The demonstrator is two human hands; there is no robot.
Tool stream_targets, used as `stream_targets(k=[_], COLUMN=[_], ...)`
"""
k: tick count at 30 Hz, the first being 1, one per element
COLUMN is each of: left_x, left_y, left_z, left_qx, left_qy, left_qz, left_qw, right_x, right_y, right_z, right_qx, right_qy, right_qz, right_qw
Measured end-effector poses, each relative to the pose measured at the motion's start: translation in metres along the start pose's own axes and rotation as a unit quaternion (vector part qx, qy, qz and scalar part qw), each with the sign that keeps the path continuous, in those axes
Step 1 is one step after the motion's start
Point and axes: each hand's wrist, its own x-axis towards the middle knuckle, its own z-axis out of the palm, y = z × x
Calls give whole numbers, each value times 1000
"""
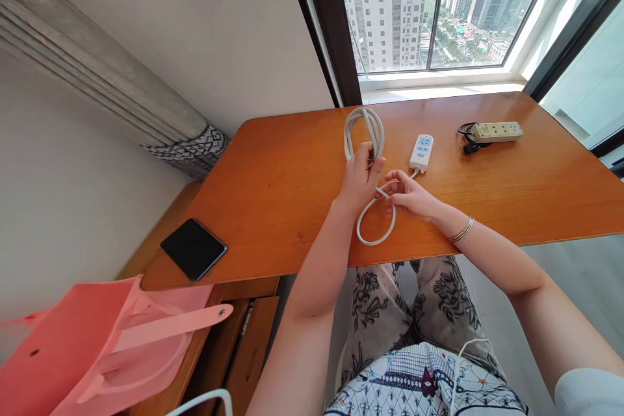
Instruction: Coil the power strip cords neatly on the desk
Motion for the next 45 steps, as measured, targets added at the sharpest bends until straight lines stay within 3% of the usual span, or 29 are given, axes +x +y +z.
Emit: stream_targets(k=[4,16,22,25,27,30,34,37,42,45], left_x=[1,2,3,3,4,6,5,2,1,2], left_y=[4,12,0,-4,-5,-5,1,8,11,12], left_z=[0,3,0,-1,-1,1,5,7,3,1], left_qx=[24,8,77,105,134,241,419,477,449,411], left_qy=[-5,16,51,65,44,-37,-152,-178,-206,-251], left_qz=[17,-1,116,139,133,113,73,55,47,61], left_qw=[1000,1000,989,983,981,963,892,859,868,874], right_x=[-3,-6,-2,-1,-1,-1,-2,-4,-10,-9], right_y=[-8,-8,-1,2,4,6,3,-8,-25,-28], right_z=[0,0,1,0,1,0,-4,-7,-9,-13], right_qx=[77,79,23,-49,-109,-223,-390,-481,-570,-561], right_qy=[-1,-26,-49,-52,-36,13,71,74,73,94], right_qz=[35,27,-26,-57,-75,-88,-100,-105,-115,-128], right_qw=[996,996,998,996,991,971,913,867,810,812])
